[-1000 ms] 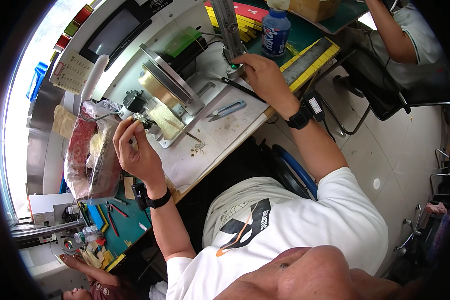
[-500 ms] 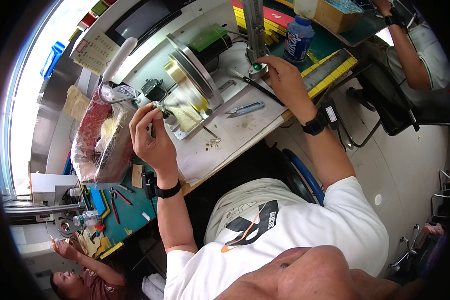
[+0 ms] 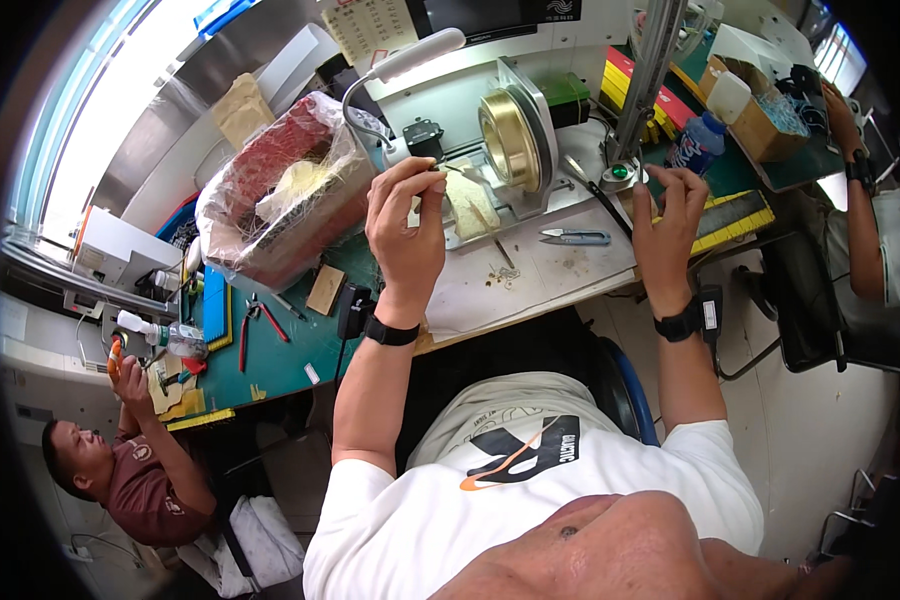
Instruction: Assembling and gluing small precision components using a rotating fixture and tweezers.
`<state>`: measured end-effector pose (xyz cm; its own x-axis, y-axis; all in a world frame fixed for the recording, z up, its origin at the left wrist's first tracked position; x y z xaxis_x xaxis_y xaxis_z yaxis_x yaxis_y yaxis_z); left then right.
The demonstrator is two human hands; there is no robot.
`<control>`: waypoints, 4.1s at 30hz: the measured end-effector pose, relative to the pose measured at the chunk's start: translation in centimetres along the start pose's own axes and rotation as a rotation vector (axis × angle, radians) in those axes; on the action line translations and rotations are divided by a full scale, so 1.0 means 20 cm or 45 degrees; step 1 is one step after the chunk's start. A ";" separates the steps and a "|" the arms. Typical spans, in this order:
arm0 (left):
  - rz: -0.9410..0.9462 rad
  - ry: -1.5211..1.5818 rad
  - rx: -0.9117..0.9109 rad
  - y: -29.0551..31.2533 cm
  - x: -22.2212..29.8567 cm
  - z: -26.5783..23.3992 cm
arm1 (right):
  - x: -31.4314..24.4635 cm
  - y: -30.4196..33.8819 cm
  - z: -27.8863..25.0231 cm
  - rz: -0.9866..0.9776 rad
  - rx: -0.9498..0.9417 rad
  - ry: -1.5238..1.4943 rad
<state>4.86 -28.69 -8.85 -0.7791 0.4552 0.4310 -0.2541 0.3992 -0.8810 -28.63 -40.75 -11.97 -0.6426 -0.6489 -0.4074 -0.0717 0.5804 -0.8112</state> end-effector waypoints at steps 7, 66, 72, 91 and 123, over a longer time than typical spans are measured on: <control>-0.053 0.003 -0.063 -0.03 0.03 0.00 | -0.25 0.21 0.22 -0.200 -0.579 -0.100; -0.505 0.293 0.134 -0.12 -0.21 -0.26 | -0.55 0.26 0.59 0.443 -1.039 -1.058; -0.022 -0.907 0.330 -0.33 -0.12 -0.57 | -0.35 0.17 0.21 -0.180 -0.446 -0.063; 0.855 0.183 -0.342 -0.27 1.28 -0.43 | -0.94 0.03 -0.05 -0.419 -0.402 -0.831; -1.122 0.737 -0.372 0.34 -0.46 0.12 | -0.77 0.10 0.97 0.973 -0.523 -1.813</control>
<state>8.95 -32.14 -19.29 0.0166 0.1916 0.9813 -0.3852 0.9069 -0.1706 -4.09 -39.05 -15.44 0.5239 0.0607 -0.8496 -0.4202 0.8861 -0.1958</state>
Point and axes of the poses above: each hand's wrist, its own y-axis away from the middle knuckle, its own z-axis out of the palm, x = y × z, the point moved 10 cm from there along -y, towards the middle knuckle
